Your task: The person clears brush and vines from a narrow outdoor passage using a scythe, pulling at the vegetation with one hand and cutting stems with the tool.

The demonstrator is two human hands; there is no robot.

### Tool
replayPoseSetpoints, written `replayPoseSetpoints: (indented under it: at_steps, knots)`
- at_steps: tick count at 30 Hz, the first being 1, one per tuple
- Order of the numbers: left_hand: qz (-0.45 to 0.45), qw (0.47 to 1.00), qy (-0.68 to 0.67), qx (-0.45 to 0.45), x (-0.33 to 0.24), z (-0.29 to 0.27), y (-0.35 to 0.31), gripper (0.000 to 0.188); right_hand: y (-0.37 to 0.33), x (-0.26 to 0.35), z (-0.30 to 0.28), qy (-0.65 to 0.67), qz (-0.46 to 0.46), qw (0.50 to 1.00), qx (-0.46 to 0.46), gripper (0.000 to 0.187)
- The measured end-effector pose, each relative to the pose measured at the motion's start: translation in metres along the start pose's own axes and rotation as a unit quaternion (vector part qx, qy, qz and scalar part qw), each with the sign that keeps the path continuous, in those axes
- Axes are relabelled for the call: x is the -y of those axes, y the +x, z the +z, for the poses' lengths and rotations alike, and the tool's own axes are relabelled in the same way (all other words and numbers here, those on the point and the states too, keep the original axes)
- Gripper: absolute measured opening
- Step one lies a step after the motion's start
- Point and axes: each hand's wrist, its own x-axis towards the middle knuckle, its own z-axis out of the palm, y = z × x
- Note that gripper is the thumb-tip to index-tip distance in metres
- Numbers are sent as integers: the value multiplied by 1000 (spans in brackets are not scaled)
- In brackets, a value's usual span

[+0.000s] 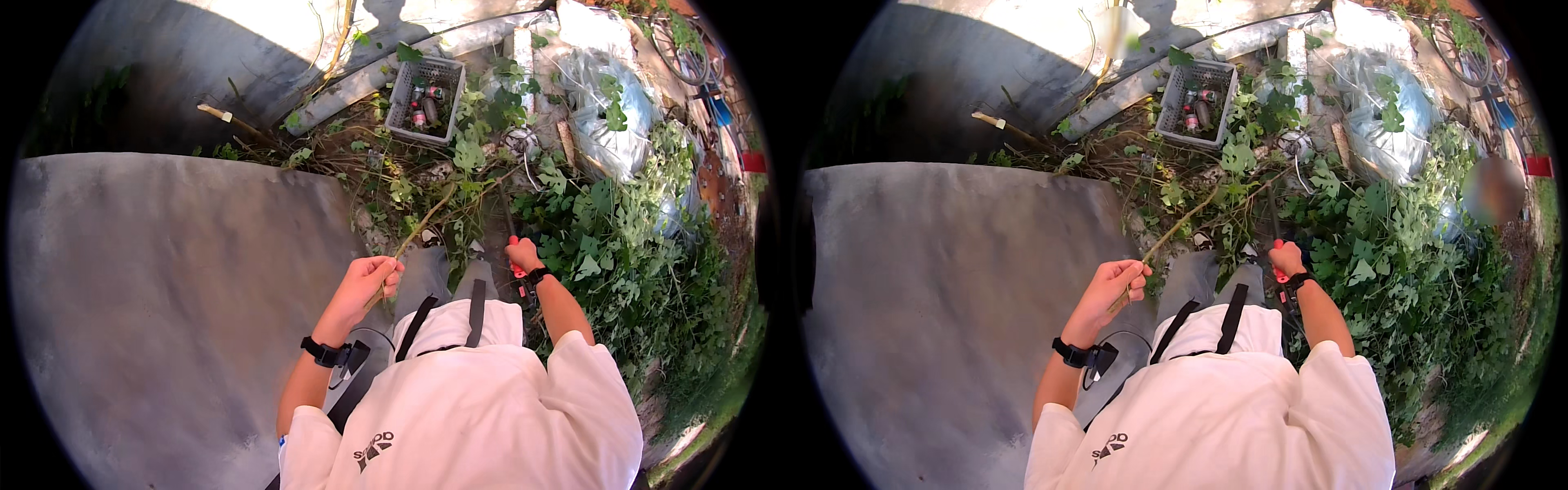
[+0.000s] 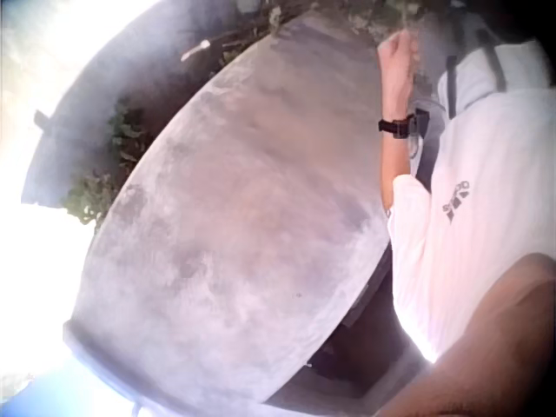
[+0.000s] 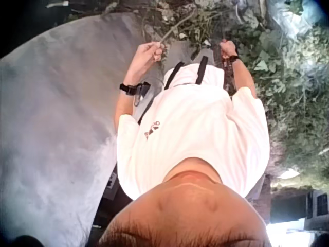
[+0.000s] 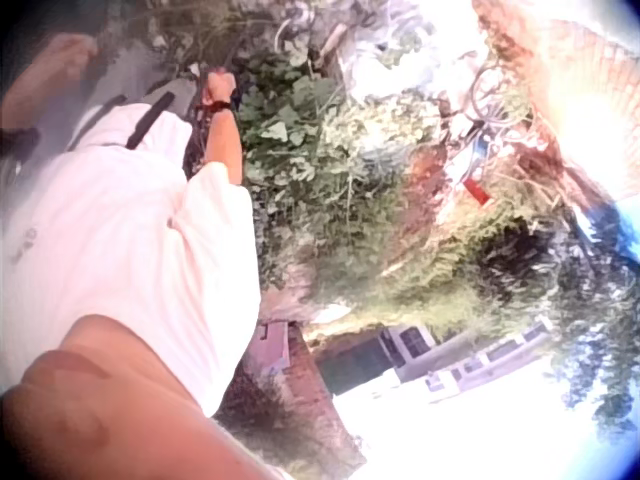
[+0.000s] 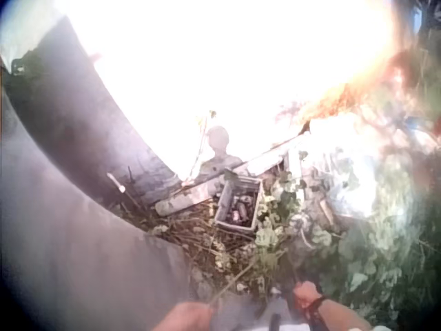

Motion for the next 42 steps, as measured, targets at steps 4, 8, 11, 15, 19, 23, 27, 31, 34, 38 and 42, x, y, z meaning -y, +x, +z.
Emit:
replayPoseSetpoints:
  at_steps: [4, 8, 11, 15, 19, 23, 27, 31, 34, 38, 42]
  knots:
    - [-49, 996, -57, -55, 48, -12, -2, 23, 23, -12, -76, -69, -46, 992, -96, 21]
    - [13, 995, -95, 1, 41, -8, 16, 23, 14, 26, -152, 10, -52, 959, -279, 22]
    - [86, 995, -14, 44, -4, 14, 22, 23, 9, 48, -254, 162, -75, 918, -354, 25]
    - [209, 971, 74, 87, -54, 42, 34, 21, -54, 82, -324, 331, -178, 871, -316, 11]
    - [308, 943, 93, 87, -99, 31, 50, 21, -131, 77, -280, 360, -201, 882, -227, 16]
    - [387, 915, 94, 73, -151, -1, 37, 23, -177, 58, -164, 362, -155, 909, -137, 20]
    - [419, 887, 177, 82, -216, -19, 22, 23, -207, 53, -76, 367, -92, 925, -36, 17]
    - [477, 841, 236, 100, -264, -28, 20, 24, -248, 83, -18, 302, -105, 947, -7, 15]
    - [498, 805, 310, 88, -293, -24, 35, 24, -277, 120, 5, 265, -146, 952, -38, 14]
    - [521, 773, 347, 103, -307, 10, 19, 25, -274, 156, 14, 321, -185, 928, 36, 11]
    - [543, 742, 367, 140, -289, 45, -14, 29, -241, 196, -8, 276, -220, 934, 53, 12]
